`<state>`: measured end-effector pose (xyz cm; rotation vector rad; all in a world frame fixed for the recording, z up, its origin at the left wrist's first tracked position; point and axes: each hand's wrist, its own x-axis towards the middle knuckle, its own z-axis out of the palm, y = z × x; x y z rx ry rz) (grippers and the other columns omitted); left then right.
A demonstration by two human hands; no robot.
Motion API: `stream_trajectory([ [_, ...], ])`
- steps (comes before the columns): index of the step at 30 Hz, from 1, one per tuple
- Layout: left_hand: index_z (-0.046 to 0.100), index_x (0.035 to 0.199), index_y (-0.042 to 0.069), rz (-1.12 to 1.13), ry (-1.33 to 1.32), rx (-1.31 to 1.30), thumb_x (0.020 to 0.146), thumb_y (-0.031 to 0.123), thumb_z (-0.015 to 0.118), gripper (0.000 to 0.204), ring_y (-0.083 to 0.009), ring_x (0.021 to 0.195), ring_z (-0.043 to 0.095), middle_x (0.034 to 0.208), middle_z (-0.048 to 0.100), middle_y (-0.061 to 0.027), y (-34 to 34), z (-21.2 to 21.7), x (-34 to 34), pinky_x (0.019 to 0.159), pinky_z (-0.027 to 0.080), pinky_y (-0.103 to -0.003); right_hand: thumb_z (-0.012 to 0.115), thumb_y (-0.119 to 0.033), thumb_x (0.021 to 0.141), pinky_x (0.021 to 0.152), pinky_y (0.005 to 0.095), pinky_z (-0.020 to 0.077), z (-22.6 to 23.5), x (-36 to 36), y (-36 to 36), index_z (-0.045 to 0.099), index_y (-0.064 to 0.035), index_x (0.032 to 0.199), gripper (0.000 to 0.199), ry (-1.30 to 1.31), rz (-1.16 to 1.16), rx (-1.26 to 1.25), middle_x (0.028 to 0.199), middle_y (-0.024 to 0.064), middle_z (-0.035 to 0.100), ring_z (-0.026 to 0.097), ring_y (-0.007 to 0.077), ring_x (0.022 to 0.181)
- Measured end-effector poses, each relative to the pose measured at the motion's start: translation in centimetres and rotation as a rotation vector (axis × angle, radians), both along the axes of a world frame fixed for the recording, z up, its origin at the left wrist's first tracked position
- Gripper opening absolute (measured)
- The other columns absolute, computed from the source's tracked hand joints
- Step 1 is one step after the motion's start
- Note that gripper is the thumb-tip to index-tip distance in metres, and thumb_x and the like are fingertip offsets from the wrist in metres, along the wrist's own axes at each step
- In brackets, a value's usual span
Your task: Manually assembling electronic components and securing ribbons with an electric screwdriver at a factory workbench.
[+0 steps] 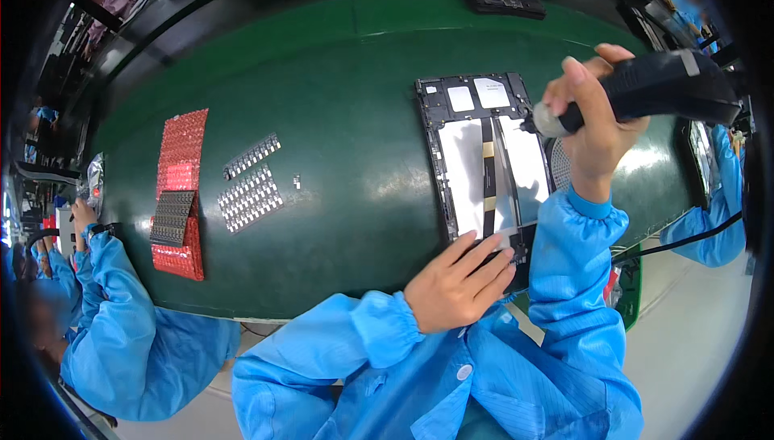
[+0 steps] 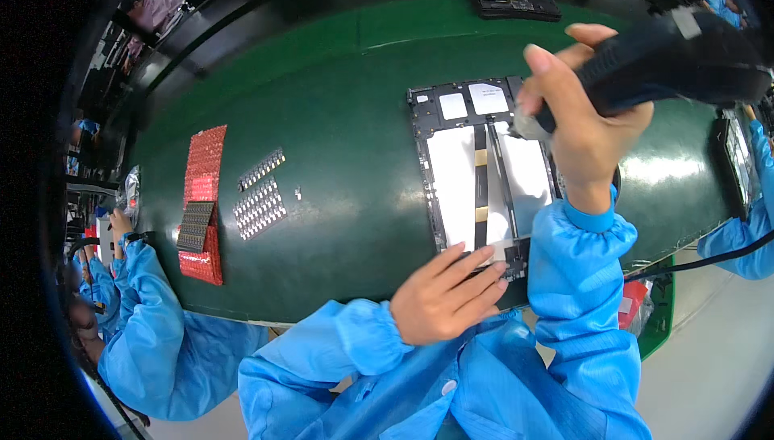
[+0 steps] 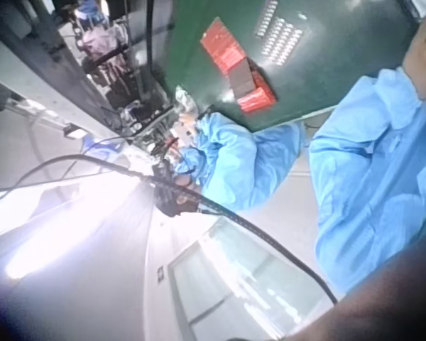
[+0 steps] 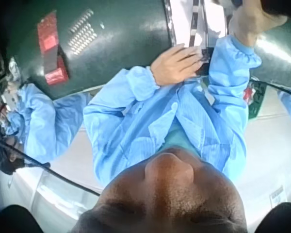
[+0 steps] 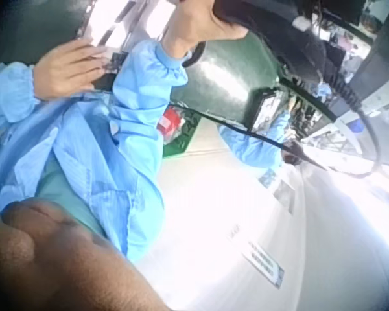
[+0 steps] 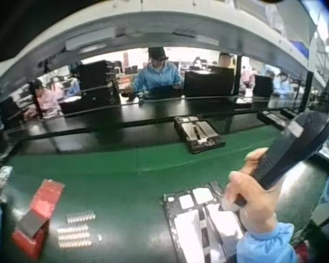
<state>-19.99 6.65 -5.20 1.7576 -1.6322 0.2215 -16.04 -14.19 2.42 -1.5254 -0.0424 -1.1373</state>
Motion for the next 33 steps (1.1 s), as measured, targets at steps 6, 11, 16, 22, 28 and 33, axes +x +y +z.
stream_trajectory([
  [6, 0.064, 0.097, -0.003, 0.133, -0.094, 0.077, 0.072, 0.006, 0.068, 0.026, -0.0281, 0.103, 0.061, 0.105, 0.064, -0.0163, -0.2, -1.3, 5.1, 0.091, 0.048, -0.043, 0.067, 0.005, 0.076, 0.051, 0.0256, 0.0445, -1.1, -2.3, -0.6, 0.051, 0.0025, 0.103, 0.031, 0.029, -0.047, 0.135, 0.060, 0.0061, 0.056, 0.056, 0.0140, 0.051],
  [11, 0.063, 0.100, 0.001, 0.445, -0.150, 0.164, 0.071, 0.004, 0.070, 0.030, -0.0348, 0.101, 0.059, 0.107, 0.062, -0.0181, -2.2, -0.6, 18.0, 0.089, 0.047, -0.042, 0.068, 0.009, 0.074, 0.047, 0.0224, 0.0424, -2.7, -3.0, -0.1, 0.051, 0.0021, 0.103, 0.035, 0.150, 0.097, 0.234, 0.060, 0.0031, 0.057, 0.054, 0.0091, 0.050],
  [16, 0.057, 0.118, 0.008, 1.000, -0.317, 0.499, 0.078, 0.012, 0.062, 0.040, -0.0330, 0.124, 0.043, 0.134, 0.045, -0.0139, -2.8, -0.3, 28.4, 0.098, 0.038, -0.050, 0.066, 0.010, 0.075, 0.046, 0.0216, 0.0428, -4.1, -3.3, 0.5, 0.045, 0.0003, 0.107, 0.039, 0.169, 0.178, 0.151, 0.061, 0.0034, 0.054, 0.053, 0.0095, 0.050],
  [22, 0.050, 0.126, 0.010, 1.093, -0.264, 0.613, 0.074, 0.016, 0.064, 0.054, -0.0357, 0.134, 0.027, 0.144, 0.030, -0.0139, -7.7, 1.1, 28.1, 0.103, 0.025, -0.060, 0.065, 0.009, 0.077, 0.050, 0.0227, 0.0393, -5.0, -3.4, 0.8, 0.044, 0.0009, 0.107, 0.037, 0.261, 0.366, -0.019, 0.063, 0.0003, 0.052, 0.049, 0.0059, 0.054],
  [28, 0.051, 0.124, 0.006, 0.391, -0.336, 0.339, 0.071, -0.002, 0.062, 0.055, -0.0356, 0.134, 0.028, 0.142, 0.033, -0.0176, -15.5, -0.6, 26.9, 0.106, 0.030, -0.051, 0.079, -0.006, 0.067, 0.060, 0.0230, 0.0432, -4.3, -4.4, 1.4, 0.054, -0.0027, 0.102, 0.043, 0.453, 0.390, 0.028, 0.074, 0.0020, 0.059, 0.057, 0.0079, 0.064],
  [33, 0.038, 0.132, 0.006, 0.469, -0.343, 0.532, 0.065, 0.001, 0.067, 0.074, -0.0346, 0.133, 0.030, 0.140, 0.035, -0.0194, -22.8, -0.2, 28.6, 0.106, 0.032, -0.051, 0.080, -0.009, 0.063, 0.060, 0.0259, 0.0449, -5.2, -3.6, 1.1, 0.061, -0.0037, 0.087, 0.031, 0.343, 0.262, -0.051, 0.079, 0.0062, 0.061, 0.061, 0.0166, 0.064],
])
